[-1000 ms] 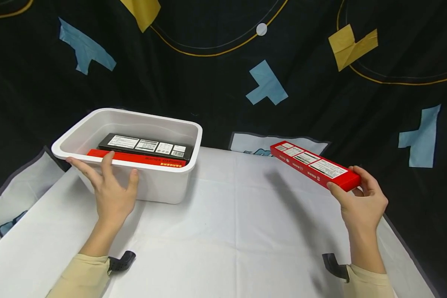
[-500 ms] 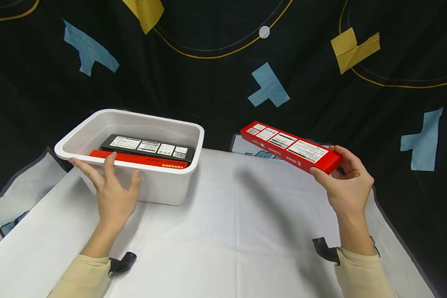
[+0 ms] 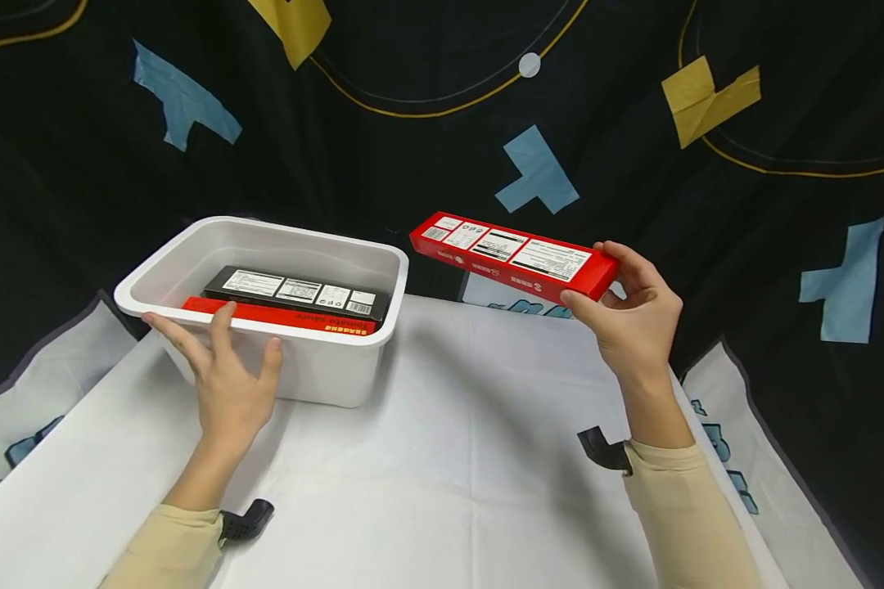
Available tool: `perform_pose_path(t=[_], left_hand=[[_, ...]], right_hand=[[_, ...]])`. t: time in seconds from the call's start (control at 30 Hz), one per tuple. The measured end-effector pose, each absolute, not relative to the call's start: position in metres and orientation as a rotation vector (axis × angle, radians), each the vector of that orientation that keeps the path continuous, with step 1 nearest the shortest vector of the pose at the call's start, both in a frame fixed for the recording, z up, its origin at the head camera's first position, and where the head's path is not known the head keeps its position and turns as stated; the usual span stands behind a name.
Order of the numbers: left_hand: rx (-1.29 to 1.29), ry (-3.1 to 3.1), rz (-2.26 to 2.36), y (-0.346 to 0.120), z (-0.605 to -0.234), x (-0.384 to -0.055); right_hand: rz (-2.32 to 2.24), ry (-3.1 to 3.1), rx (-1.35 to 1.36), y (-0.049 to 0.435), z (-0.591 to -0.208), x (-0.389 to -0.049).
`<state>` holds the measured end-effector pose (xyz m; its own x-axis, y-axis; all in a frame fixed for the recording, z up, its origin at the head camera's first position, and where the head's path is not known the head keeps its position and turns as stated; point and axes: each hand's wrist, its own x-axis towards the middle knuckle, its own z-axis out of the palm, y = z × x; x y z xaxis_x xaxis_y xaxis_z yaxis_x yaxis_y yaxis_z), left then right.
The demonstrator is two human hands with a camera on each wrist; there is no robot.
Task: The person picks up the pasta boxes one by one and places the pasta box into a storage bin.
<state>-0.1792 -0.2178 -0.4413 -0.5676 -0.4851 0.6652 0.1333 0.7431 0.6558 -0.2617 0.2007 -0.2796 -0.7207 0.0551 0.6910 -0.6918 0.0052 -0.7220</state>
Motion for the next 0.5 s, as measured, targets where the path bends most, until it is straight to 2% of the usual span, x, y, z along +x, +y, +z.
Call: perform_pose_path(t=[0.23,0.5], left_hand=[[0.274,-2.032,-0.842,-0.217,-0.441,-0.180],[0.286,-2.045,-0.833,-0.218,-0.441,-0.179]], right_hand=[[1.711,-1.816,0.727,0.162,-0.263,-0.257],[1.739,-1.871,0.761,0.130,-0.256,-0.268]])
